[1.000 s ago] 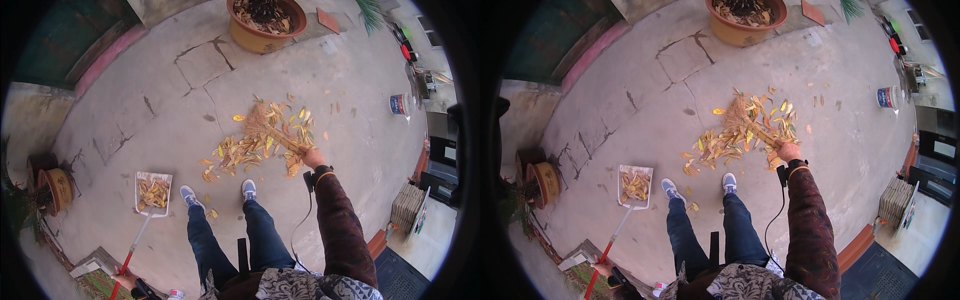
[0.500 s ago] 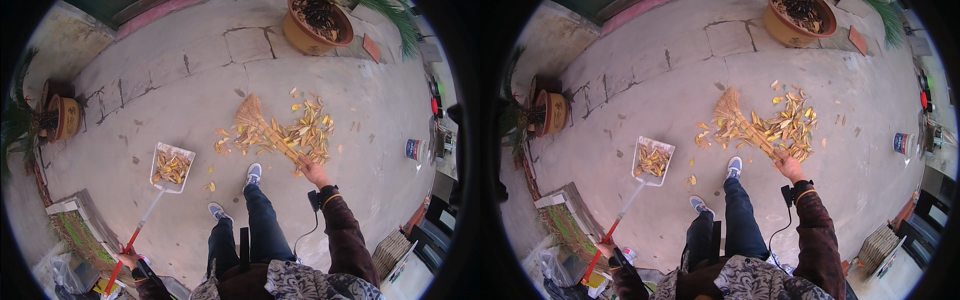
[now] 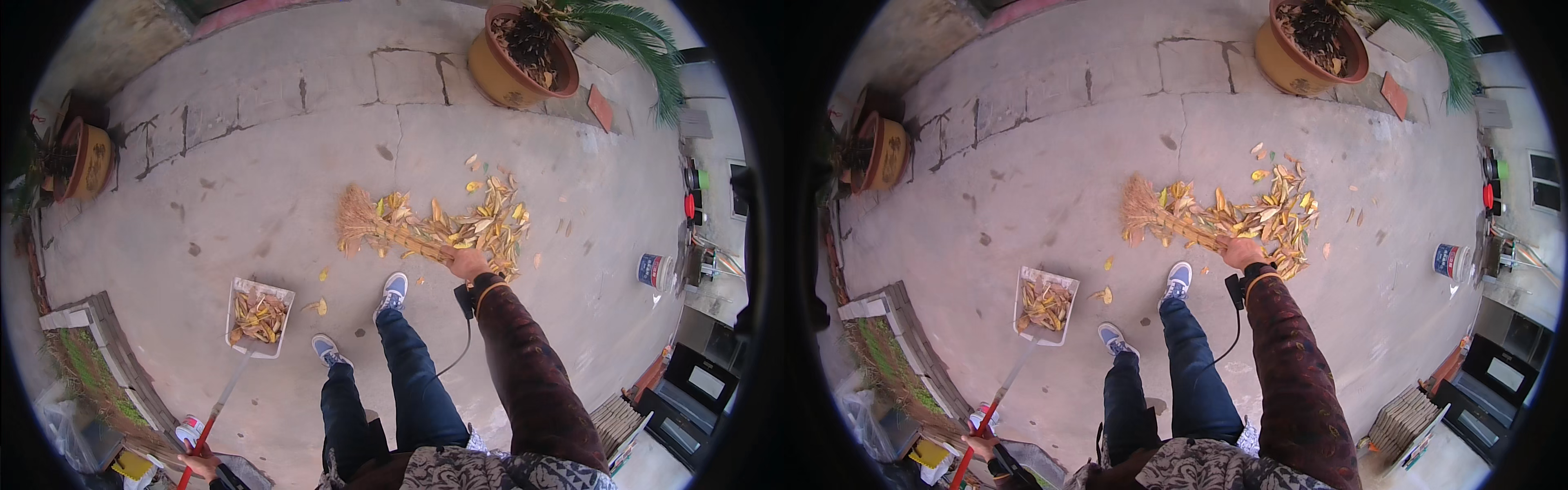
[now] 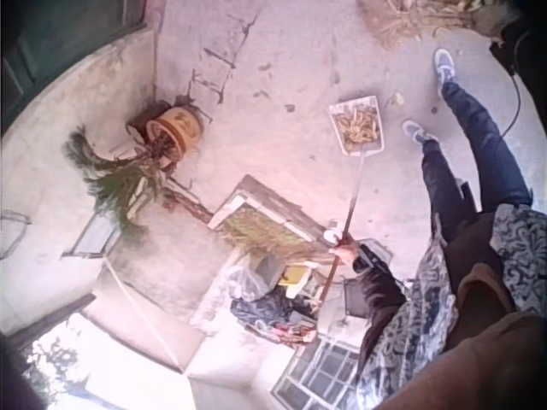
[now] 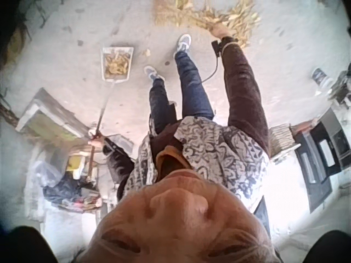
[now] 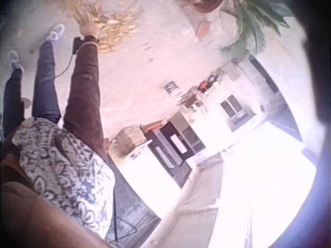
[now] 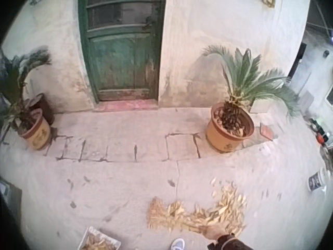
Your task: The person sweeps dry leaves and palm fronds on a concrete patio using a traditional straw broom and a dustpan, then transfers the collected debris into a white bucket. The person also picks up larger palm fronds by hand and places them into the bucket.
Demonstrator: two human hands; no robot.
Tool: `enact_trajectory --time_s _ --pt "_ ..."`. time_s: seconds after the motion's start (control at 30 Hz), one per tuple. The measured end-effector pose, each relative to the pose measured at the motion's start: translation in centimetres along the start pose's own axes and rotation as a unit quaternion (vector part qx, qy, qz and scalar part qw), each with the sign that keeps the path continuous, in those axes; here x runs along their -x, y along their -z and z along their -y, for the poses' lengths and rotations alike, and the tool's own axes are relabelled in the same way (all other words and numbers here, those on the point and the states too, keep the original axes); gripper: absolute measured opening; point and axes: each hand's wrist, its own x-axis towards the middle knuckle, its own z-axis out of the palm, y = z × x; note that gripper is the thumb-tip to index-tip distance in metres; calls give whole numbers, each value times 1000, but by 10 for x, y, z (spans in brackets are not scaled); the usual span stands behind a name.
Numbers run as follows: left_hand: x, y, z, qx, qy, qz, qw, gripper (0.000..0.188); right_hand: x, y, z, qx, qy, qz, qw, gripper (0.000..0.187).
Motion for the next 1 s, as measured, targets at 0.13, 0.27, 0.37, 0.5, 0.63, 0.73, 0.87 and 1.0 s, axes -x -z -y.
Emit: enact_trajectory --time_s 0.13,0.27,0.37,0.5,0.63,0.73,0.87,1.0 --pt "-18 10 7 -21 32 0 999 68 39 16 -103 37 -85 -43 995 38" --pt "-28 9 9 -38 40 -44 997 73 79 25 -149 0 -105 -98 990 37" --pt "-30 9 16 25 31 -27 999 69 99 19 -147 -72 -97 -139 983 40" --pt "-38 19 28 36 30 -13 999 66 80 -4 -87 -128 3 -128 983 42" --pt "-46 34 37 86 46 -31 995 59 26 -27 39 -150 162 -132 966 41" --pt "-51 44 41 128 38 -137 981 49 -15 -51 176 -71 213 -79 971 42" --pt "-57 59 38 139 -6 -33 990 38 -67 -89 351 -23 262 -40 964 42" --pt "-61 72 26 125 -5 -116 985 36 -68 -99 380 15 224 12 974 38"
